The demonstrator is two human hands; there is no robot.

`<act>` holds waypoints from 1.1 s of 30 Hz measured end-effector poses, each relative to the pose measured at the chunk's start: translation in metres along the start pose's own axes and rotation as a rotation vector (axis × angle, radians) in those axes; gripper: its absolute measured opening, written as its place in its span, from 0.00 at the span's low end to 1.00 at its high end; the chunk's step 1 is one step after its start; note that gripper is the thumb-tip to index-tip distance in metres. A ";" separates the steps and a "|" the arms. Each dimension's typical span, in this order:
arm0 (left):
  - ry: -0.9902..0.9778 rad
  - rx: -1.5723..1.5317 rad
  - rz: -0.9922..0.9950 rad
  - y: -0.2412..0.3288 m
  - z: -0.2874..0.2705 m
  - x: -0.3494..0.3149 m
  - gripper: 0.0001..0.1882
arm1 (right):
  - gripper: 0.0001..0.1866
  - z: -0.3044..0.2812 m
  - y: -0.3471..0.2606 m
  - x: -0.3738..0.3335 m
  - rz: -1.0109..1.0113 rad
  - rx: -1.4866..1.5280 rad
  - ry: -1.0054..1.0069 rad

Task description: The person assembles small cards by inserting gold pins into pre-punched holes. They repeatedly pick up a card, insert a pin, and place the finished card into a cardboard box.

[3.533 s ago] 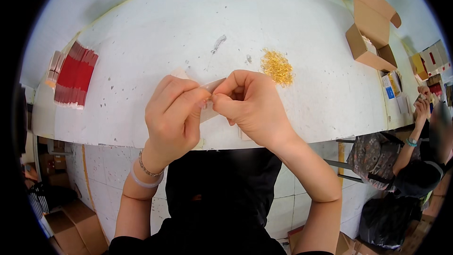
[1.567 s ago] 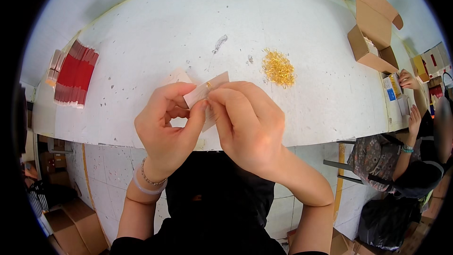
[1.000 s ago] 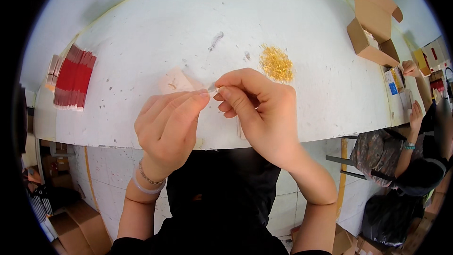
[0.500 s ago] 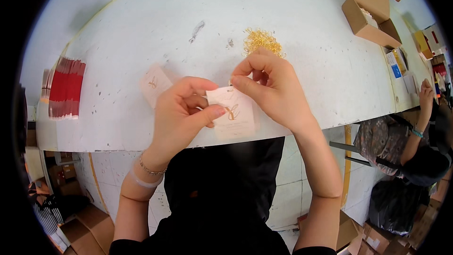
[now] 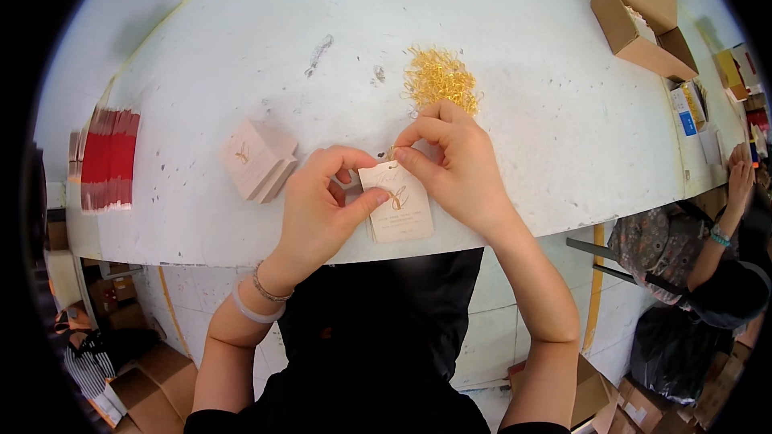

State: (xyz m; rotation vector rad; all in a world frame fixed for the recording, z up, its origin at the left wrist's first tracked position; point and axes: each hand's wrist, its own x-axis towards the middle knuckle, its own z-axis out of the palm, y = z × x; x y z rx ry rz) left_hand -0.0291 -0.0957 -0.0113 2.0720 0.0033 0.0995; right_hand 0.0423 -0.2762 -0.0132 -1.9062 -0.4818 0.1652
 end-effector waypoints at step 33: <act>0.004 0.025 0.142 -0.005 -0.010 -0.001 0.18 | 0.04 -0.017 -0.001 0.050 -0.132 -0.603 -0.099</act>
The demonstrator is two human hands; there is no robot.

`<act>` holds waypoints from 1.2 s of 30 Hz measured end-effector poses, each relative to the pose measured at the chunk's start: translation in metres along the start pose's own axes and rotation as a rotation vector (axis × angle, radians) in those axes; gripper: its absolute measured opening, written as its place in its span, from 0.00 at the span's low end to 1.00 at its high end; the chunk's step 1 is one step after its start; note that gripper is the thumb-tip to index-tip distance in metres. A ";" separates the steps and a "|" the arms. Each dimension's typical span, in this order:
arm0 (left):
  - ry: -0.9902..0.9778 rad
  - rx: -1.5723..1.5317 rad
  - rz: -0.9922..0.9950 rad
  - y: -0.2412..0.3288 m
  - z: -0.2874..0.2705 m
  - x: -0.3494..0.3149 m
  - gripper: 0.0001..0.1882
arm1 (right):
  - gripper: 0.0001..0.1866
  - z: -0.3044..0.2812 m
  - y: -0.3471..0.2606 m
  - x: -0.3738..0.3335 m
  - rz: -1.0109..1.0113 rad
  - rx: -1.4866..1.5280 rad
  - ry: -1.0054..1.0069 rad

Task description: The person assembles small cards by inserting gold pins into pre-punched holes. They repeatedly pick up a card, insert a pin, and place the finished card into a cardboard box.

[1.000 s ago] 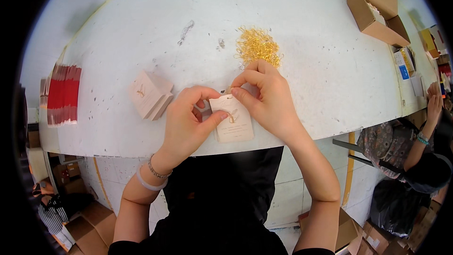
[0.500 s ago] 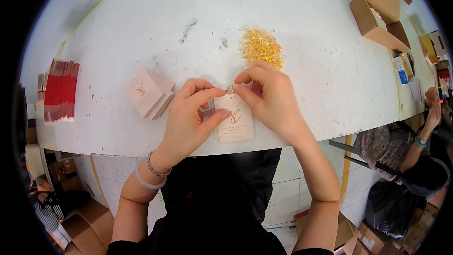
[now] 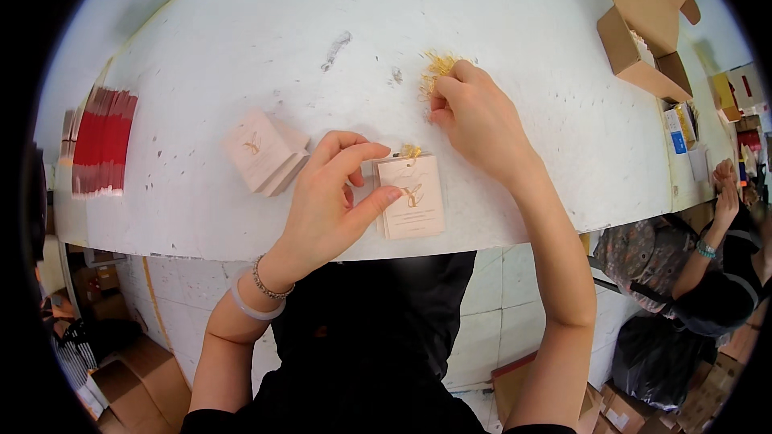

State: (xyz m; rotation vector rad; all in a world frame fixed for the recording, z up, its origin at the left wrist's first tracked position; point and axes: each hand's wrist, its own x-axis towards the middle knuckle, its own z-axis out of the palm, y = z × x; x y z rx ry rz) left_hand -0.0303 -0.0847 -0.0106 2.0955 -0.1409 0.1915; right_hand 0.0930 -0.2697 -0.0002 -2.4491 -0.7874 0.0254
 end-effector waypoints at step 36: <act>0.398 0.017 0.108 0.000 -0.073 -0.014 0.03 | 0.09 0.017 -0.118 0.005 0.433 1.271 -0.512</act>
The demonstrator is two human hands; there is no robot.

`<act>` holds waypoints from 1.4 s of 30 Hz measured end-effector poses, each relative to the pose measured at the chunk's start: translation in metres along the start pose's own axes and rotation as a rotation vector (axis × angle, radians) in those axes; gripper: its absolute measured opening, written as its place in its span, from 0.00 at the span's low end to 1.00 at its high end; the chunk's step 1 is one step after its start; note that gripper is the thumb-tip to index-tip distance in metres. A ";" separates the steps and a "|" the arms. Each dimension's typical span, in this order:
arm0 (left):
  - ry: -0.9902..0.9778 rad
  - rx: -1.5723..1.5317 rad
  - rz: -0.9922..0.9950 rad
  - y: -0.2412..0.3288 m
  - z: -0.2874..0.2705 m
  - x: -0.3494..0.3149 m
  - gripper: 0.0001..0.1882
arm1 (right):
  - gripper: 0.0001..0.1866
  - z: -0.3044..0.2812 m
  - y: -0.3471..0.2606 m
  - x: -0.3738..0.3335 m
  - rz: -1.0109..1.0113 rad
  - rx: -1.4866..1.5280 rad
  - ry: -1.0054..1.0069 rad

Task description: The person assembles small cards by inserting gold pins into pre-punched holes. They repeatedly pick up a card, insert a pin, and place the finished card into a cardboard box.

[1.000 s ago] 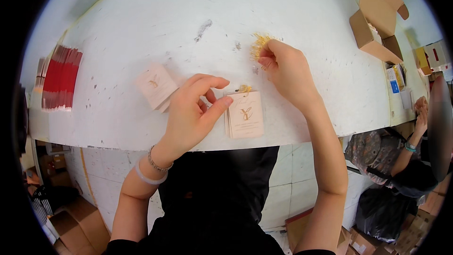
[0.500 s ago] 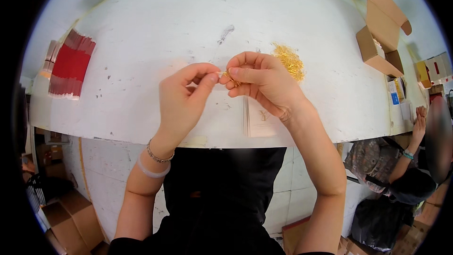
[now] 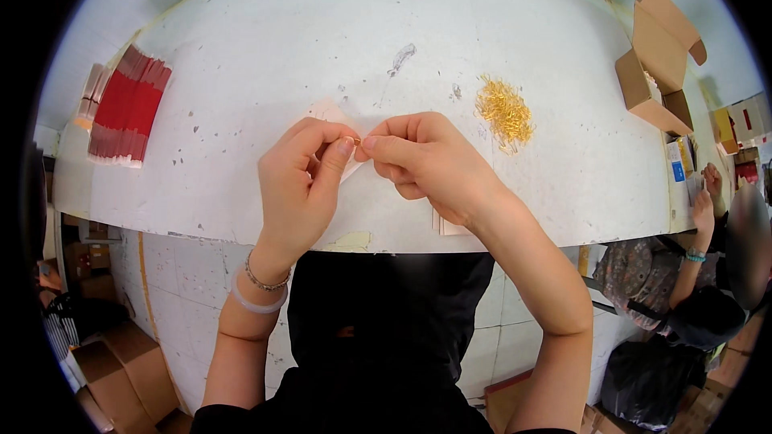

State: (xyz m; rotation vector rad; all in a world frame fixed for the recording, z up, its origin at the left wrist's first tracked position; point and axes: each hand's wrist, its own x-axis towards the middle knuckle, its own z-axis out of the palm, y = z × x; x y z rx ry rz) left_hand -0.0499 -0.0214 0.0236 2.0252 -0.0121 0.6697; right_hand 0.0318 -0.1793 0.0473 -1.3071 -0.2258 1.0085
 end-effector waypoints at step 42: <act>0.104 0.265 0.466 0.011 0.004 -0.002 0.08 | 0.11 0.010 -0.002 -0.026 -0.415 -0.471 0.223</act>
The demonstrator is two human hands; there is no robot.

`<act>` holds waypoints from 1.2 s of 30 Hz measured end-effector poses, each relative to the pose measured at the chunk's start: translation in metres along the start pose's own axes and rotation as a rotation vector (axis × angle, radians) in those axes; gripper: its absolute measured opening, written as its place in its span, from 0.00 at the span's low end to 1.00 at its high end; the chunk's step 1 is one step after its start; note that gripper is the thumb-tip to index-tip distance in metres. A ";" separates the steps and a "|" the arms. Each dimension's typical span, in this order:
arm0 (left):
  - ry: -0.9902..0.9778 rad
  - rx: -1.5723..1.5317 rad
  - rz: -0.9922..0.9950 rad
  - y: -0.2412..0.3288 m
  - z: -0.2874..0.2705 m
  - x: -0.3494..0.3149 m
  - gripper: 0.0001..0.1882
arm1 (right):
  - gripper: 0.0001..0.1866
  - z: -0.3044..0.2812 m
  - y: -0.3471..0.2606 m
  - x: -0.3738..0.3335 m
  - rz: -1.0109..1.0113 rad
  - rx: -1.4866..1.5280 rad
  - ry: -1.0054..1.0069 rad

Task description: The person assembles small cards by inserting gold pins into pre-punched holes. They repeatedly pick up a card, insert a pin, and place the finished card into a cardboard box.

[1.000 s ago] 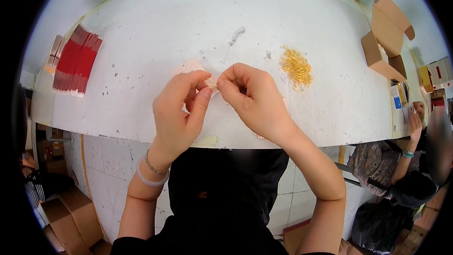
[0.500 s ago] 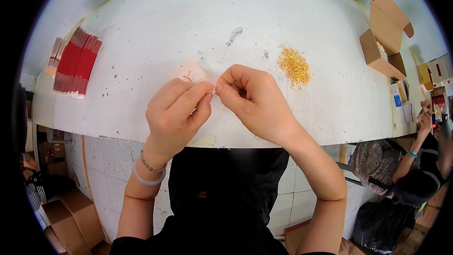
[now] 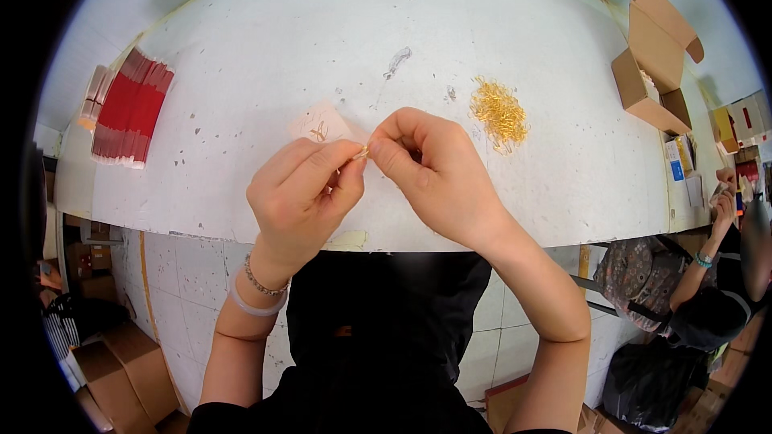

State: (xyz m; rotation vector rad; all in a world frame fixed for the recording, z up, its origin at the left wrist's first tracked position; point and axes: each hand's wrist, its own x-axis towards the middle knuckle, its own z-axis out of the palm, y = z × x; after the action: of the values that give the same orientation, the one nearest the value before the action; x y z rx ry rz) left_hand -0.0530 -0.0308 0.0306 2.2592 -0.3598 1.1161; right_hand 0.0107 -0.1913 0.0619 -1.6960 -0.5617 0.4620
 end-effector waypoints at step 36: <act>-0.432 -1.452 -1.144 -0.008 -0.023 0.007 0.08 | 0.03 -0.001 0.019 0.000 -0.648 -0.288 0.062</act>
State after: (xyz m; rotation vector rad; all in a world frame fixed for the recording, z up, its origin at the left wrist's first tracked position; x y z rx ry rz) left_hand -0.0593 -0.0108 0.0441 0.9486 0.0461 -0.2936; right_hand 0.0138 -0.1953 0.0438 -1.6711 -1.1199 -0.1454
